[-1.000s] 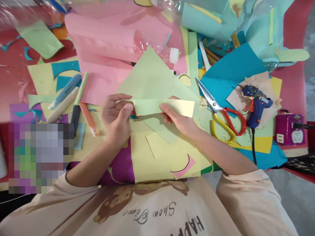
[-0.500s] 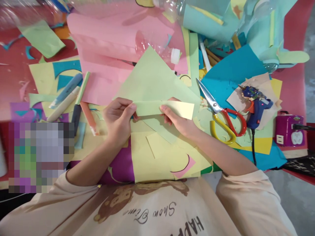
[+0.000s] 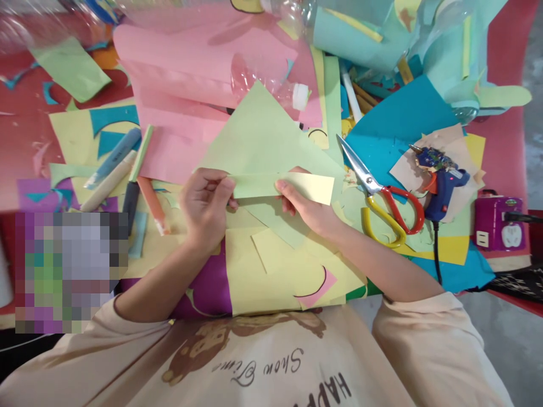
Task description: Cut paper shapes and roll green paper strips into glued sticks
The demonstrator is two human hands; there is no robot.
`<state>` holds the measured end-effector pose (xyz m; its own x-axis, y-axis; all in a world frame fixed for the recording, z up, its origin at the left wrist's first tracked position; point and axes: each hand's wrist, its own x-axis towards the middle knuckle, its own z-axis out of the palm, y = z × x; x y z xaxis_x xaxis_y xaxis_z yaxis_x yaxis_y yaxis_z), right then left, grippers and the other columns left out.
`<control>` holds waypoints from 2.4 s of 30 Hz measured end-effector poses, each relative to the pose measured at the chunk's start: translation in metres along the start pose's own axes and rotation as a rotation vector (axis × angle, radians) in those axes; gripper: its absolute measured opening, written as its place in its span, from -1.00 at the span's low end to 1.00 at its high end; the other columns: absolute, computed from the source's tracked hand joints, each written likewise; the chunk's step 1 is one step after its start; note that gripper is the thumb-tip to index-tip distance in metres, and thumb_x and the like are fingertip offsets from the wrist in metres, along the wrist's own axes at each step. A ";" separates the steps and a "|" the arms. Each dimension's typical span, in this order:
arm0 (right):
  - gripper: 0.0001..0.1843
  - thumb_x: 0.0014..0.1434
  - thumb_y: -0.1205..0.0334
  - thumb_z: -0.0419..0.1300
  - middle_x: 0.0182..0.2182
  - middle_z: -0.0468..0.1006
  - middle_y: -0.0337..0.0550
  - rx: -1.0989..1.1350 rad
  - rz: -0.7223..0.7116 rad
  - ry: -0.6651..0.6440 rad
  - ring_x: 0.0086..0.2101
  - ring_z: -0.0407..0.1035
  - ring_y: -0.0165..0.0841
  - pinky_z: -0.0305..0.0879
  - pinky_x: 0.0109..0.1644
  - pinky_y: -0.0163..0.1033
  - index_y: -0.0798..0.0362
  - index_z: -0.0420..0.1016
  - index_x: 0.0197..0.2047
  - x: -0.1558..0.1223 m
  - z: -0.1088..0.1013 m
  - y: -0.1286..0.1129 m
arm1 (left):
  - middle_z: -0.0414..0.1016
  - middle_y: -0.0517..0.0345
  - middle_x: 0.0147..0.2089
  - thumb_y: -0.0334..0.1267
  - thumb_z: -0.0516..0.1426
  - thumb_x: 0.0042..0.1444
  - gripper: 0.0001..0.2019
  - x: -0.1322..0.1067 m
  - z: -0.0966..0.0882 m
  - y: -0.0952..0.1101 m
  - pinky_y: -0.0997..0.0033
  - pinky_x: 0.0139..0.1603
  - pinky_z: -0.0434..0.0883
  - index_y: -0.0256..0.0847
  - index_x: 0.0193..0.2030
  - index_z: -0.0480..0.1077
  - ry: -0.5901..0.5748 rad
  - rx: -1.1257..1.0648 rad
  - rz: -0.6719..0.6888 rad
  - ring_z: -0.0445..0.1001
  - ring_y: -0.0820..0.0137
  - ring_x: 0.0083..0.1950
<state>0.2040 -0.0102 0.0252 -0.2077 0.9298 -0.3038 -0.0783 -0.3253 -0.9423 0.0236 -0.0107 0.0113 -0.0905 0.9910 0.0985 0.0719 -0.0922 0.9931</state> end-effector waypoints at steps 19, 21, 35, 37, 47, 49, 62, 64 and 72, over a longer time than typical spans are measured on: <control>-0.67 0.13 -0.01 0.24 -0.62 0.40 -0.35 0.120 -0.001 0.007 -0.64 0.27 -0.56 0.14 -0.64 -0.42 0.02 0.26 -0.44 0.005 -0.003 0.008 | 0.03 0.36 -0.67 -0.17 0.13 0.16 -0.66 -0.003 -0.002 -0.003 0.54 -0.68 -0.03 -0.21 -0.58 0.17 -0.124 0.071 0.026 -0.03 0.63 -0.66; -0.67 0.13 -0.01 0.24 -0.63 0.39 -0.35 0.116 -0.001 0.001 -0.64 0.26 -0.56 0.14 -0.63 -0.42 0.02 0.26 -0.45 0.005 -0.003 0.008 | 0.05 0.36 -0.66 -0.17 0.11 0.17 -0.68 -0.003 -0.002 -0.003 0.53 -0.67 -0.02 -0.20 -0.56 0.18 -0.129 0.075 0.041 -0.02 0.62 -0.66; -0.70 0.17 0.01 0.20 -0.65 0.37 -0.38 0.003 -0.002 -0.045 -0.62 0.26 -0.56 0.24 -0.51 -0.40 0.02 0.27 -0.43 -0.001 -0.002 0.002 | 0.12 0.30 -0.66 0.01 0.08 0.17 -0.58 -0.003 -0.006 -0.006 0.55 -0.69 0.09 -0.18 -0.60 0.17 -0.107 0.040 -0.035 0.10 0.59 -0.67; -0.70 0.18 0.02 0.20 -0.66 0.36 -0.39 -0.005 0.001 -0.052 -0.61 0.25 -0.56 0.23 -0.49 -0.40 0.02 0.27 -0.43 -0.002 -0.002 0.000 | 0.11 0.31 -0.66 0.01 0.08 0.18 -0.58 -0.002 -0.004 -0.005 0.56 -0.70 0.10 -0.18 -0.60 0.18 -0.099 0.046 -0.039 0.13 0.59 -0.67; -0.69 0.17 0.03 0.20 -0.68 0.35 -0.39 -0.018 0.007 -0.059 -0.61 0.24 -0.54 0.22 -0.46 -0.37 0.01 0.24 -0.45 -0.002 -0.001 -0.001 | 0.10 0.31 -0.65 -0.10 0.08 0.18 -0.63 -0.004 -0.006 -0.011 0.53 -0.71 0.13 -0.17 -0.59 0.16 -0.082 -0.010 -0.055 0.15 0.57 -0.68; -0.69 0.18 0.03 0.19 -0.67 0.35 -0.38 -0.030 -0.001 -0.062 -0.60 0.25 -0.54 0.21 -0.46 -0.37 0.02 0.24 -0.45 -0.002 -0.002 -0.001 | 0.14 0.30 -0.66 -0.02 0.07 0.17 -0.60 -0.005 -0.006 -0.011 0.53 -0.70 0.14 -0.18 -0.60 0.18 -0.110 -0.049 -0.058 0.17 0.57 -0.68; -0.59 0.09 -0.18 0.20 -0.60 0.39 -0.28 -0.056 -0.114 -0.091 -0.53 0.29 -0.44 0.23 -0.43 -0.28 0.02 0.36 -0.45 -0.004 -0.005 0.016 | 0.35 0.24 -0.68 -0.20 0.12 0.03 -0.72 -0.005 -0.003 0.003 0.57 -0.64 0.24 -0.25 -0.64 0.37 -0.254 0.142 -0.327 0.27 0.58 -0.66; -0.46 0.09 -0.33 0.06 -0.58 0.41 -0.22 0.034 -0.152 -0.094 -0.52 0.32 -0.39 0.24 -0.45 -0.24 0.02 0.39 -0.44 -0.003 -0.006 0.021 | 0.35 0.23 -0.67 -0.22 0.12 0.02 -0.73 -0.004 -0.003 0.003 0.58 -0.66 0.23 -0.25 -0.65 0.36 -0.222 0.089 -0.341 0.25 0.60 -0.67; -0.25 0.13 -0.44 -0.26 -0.63 0.42 -0.21 0.185 -0.185 -0.036 -0.62 0.32 -0.41 0.25 -0.55 -0.25 -0.01 0.43 -0.45 0.003 -0.008 0.013 | 0.34 0.23 -0.69 -0.22 0.12 0.04 -0.69 -0.005 -0.003 0.000 0.58 -0.65 0.25 -0.24 -0.68 0.34 -0.214 0.085 -0.301 0.28 0.58 -0.66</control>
<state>0.2101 -0.0106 0.0111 -0.2079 0.9707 -0.1206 -0.2944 -0.1797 -0.9386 0.0206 -0.0160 0.0112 0.0885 0.9711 -0.2216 0.1568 0.2061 0.9659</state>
